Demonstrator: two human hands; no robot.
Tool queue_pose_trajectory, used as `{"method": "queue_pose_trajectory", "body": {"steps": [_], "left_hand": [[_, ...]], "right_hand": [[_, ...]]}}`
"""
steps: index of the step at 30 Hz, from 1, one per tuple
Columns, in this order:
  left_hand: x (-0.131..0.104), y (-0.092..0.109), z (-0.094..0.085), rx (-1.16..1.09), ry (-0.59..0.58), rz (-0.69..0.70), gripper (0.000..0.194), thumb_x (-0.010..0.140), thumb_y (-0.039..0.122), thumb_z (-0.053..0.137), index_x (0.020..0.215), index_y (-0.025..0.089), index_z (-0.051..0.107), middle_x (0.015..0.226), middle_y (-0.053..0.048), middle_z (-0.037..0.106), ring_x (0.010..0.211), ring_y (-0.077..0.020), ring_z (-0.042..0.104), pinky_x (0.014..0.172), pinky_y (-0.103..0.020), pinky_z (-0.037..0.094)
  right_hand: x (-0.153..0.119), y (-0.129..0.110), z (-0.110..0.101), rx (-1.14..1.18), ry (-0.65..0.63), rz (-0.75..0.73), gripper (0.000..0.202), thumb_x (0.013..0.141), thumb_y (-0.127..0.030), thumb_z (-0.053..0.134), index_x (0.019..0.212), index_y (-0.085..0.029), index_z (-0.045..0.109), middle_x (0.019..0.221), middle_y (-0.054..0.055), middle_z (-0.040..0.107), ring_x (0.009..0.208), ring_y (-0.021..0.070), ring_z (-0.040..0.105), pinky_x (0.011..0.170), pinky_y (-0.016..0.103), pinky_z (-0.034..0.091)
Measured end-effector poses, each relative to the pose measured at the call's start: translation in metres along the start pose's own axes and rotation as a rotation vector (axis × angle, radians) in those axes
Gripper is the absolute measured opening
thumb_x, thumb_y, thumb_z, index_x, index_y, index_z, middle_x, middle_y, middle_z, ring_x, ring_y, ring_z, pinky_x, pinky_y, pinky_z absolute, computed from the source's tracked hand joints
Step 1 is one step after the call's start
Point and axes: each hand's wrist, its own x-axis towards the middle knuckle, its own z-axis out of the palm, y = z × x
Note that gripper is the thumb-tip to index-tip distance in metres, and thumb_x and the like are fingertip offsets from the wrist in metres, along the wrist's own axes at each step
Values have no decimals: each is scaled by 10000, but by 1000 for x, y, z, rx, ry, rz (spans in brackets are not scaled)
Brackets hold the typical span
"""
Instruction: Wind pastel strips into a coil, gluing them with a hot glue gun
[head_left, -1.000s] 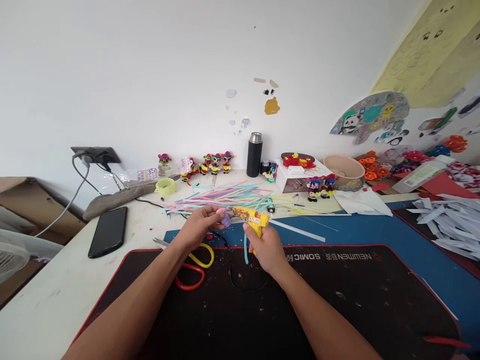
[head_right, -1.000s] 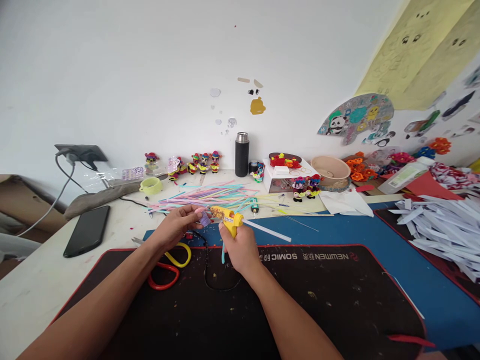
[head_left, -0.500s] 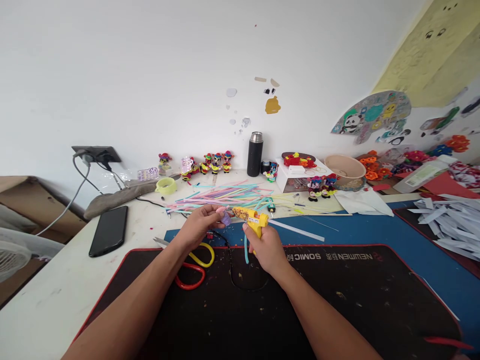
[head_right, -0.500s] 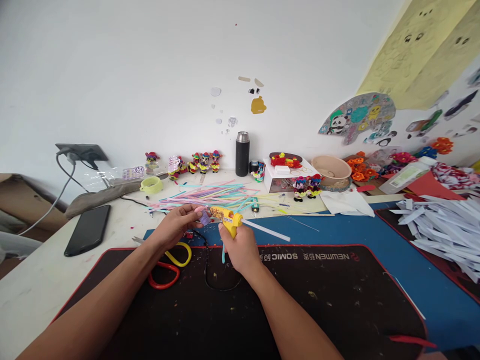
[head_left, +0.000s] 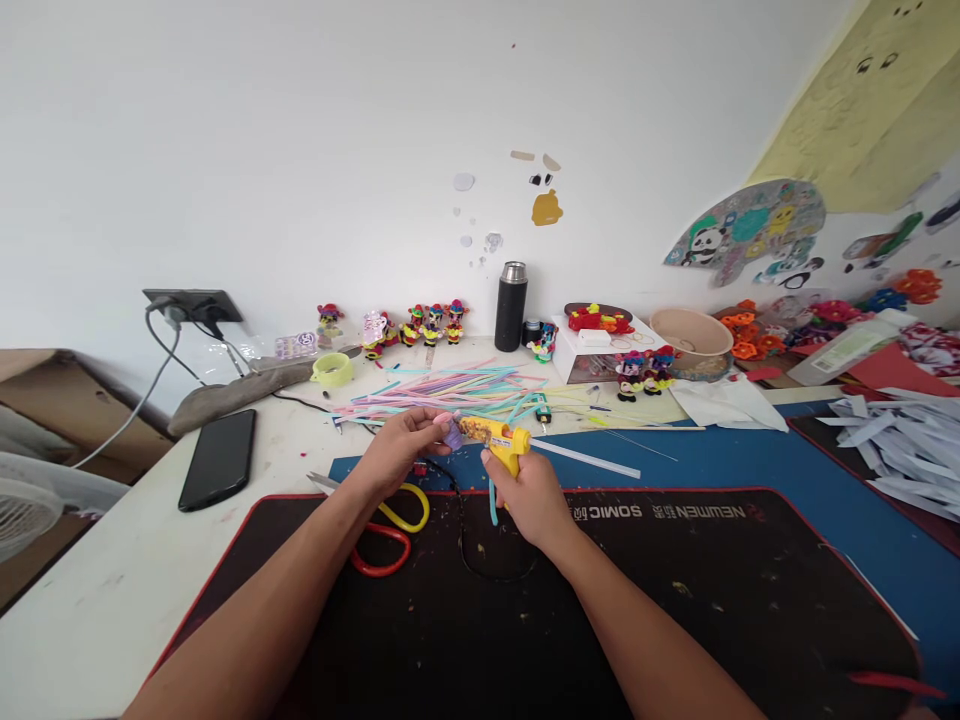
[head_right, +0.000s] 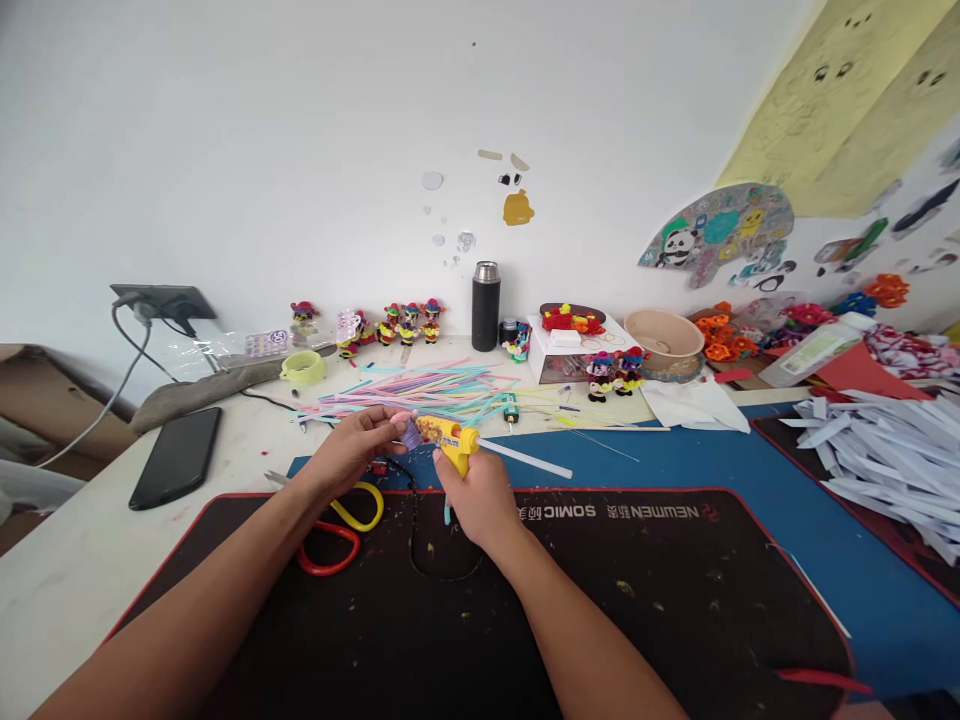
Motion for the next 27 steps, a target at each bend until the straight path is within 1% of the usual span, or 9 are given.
{"method": "queue_pose_trajectory", "body": {"steps": [8,14,20,27], "left_hand": [[0,-1,0,4,-21,-5,514,573,468,979,908,150,752,852,-31,720,766,-151,656,642,-239,571],[0,-1,0,0,-31,-4,495,588,447,974,916,153,750,868,-31,724,778,-156,654,653,-249,571],[0,0,-1,13,-35,5,452,635,438,949,924,155,747,884,-48,738,782,-165,660,665,-256,568],[0,0,-1,8,-26,2,461,626,446,952,922,155,749,868,-41,733,776,-160,660,655,-248,565]], "right_hand": [[-1,-1,1,0,4,7,505,951,-491,549,528,-218,512,463,4,553,464,149,543,521,257,370],[-1,-2,-1,-10,0,11,499,952,-488,542,532,-220,509,459,6,549,468,156,543,524,264,367],[0,0,0,-25,24,-10,491,953,-497,537,543,-228,506,451,12,546,486,173,548,538,276,368],[0,2,0,-29,30,-9,513,953,-516,536,526,-232,510,435,10,536,466,172,538,538,287,368]]}}
